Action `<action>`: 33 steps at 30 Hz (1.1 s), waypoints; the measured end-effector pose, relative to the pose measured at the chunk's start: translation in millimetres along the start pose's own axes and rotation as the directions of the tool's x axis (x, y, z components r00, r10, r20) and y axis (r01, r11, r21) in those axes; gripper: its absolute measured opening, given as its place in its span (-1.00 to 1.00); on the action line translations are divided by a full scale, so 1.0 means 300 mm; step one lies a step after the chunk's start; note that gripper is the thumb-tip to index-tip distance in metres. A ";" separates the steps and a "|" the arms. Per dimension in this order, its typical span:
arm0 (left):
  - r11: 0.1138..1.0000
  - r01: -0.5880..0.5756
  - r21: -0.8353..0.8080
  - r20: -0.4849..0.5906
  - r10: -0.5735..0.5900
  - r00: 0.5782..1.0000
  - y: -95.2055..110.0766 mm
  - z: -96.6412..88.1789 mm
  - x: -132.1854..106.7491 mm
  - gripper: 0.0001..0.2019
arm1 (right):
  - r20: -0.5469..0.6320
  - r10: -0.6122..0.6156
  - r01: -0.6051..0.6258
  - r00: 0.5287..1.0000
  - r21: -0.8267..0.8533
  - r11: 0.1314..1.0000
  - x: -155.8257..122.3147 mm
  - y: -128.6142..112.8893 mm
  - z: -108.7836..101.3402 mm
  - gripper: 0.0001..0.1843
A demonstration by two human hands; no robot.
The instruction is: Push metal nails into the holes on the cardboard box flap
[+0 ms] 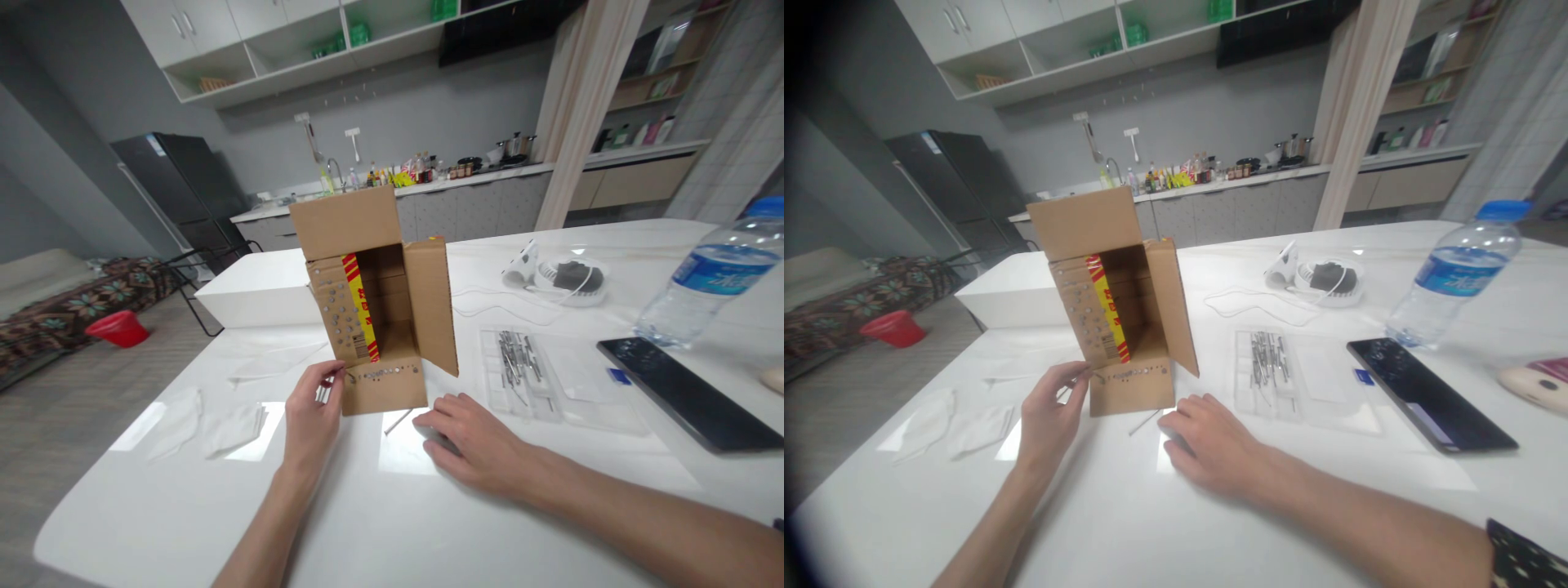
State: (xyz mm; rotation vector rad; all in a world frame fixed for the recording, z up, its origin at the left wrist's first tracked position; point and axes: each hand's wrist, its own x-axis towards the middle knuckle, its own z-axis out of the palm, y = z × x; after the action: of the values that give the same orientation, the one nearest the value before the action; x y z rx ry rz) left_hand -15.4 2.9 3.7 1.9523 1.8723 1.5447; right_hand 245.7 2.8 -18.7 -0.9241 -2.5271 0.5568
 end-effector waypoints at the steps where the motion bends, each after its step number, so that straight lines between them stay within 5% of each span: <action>1: 1.000 0.003 -0.004 0.000 -0.003 1.000 -0.001 0.001 -0.001 -0.86 | -0.001 -0.002 0.002 1.000 0.000 1.000 0.000 0.000 0.001 -0.81; 33: 0.999 0.035 -0.018 0.025 -0.034 0.999 0.006 0.015 -0.006 -0.85 | -0.004 -0.002 0.002 1.000 -0.004 1.000 -0.002 0.008 0.009 -0.79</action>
State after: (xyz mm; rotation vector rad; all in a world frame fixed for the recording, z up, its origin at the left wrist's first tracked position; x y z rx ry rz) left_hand -10.9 3.8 1.4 1.9122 1.8646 1.5161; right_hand 246.0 3.6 -22.1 -0.9231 -2.5259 0.5491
